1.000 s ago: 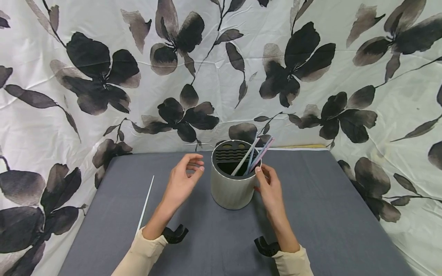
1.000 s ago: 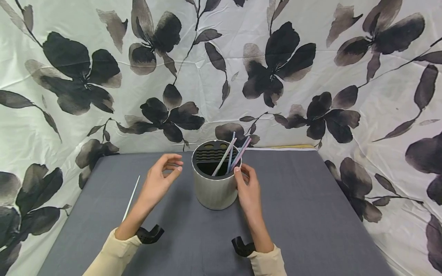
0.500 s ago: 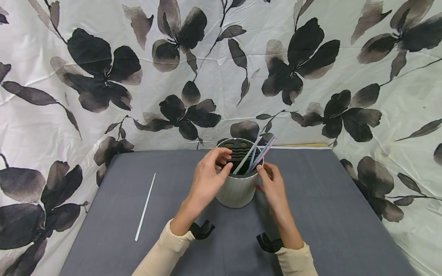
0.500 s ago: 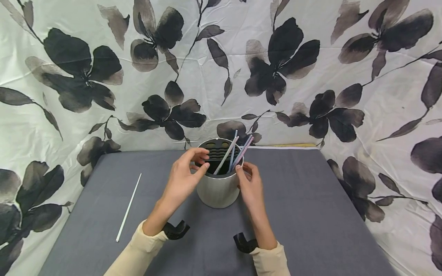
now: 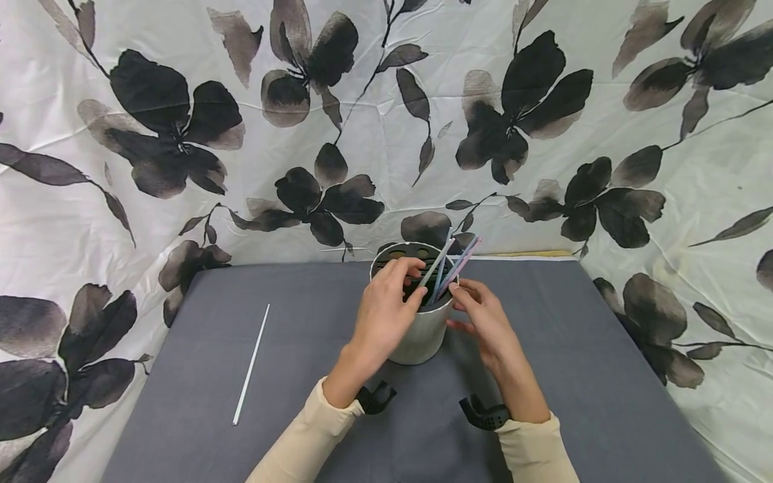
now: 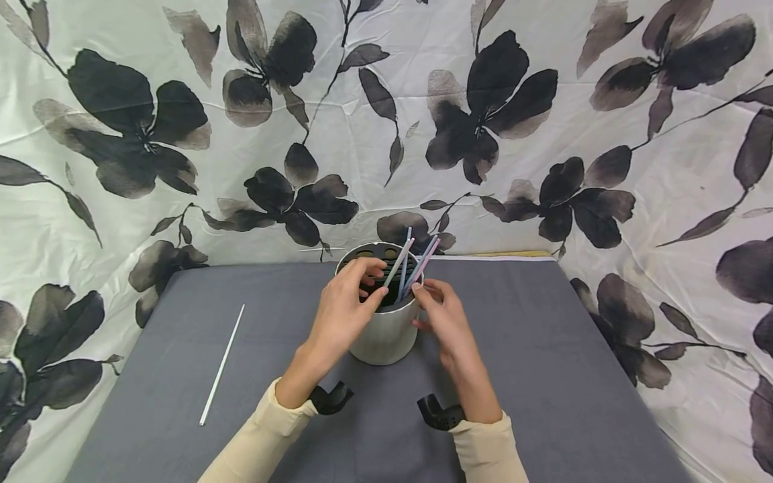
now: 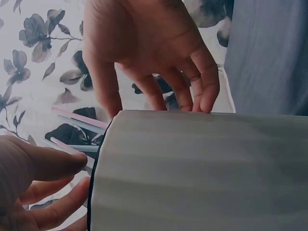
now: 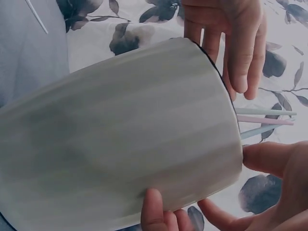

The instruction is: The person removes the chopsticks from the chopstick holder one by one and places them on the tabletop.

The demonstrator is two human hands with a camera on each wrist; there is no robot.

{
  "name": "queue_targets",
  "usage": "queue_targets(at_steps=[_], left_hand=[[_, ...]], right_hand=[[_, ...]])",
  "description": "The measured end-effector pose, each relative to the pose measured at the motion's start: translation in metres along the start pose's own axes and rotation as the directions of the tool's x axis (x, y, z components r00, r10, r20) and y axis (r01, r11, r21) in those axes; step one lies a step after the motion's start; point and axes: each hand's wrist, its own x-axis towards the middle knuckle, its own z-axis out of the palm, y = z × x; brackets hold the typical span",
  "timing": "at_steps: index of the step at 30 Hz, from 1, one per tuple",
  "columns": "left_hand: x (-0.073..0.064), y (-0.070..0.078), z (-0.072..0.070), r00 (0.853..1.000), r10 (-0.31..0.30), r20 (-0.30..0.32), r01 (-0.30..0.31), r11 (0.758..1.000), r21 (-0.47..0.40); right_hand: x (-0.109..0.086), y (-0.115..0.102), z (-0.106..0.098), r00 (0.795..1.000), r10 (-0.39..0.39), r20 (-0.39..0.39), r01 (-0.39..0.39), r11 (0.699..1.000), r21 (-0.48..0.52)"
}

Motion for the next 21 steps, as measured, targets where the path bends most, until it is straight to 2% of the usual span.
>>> queue_targets(at_steps=[6,14,21], left_hand=[[0.003,0.001,0.004,1.000,-0.004,-0.021,0.006,0.997,0.073],[0.004,0.004,0.013,1.000,-0.009,-0.026,0.013,0.988,0.154],[0.004,0.002,0.019,0.996,0.032,-0.079,-0.013,0.973,0.229]], right_hand=[[0.006,0.000,0.000,1.000,0.010,0.014,-0.010,1.000,0.010],[0.005,0.004,-0.003,1.000,-0.006,0.015,0.006,1.000,0.002],[0.006,0.004,-0.002,1.000,-0.018,0.017,0.018,1.000,-0.011]])
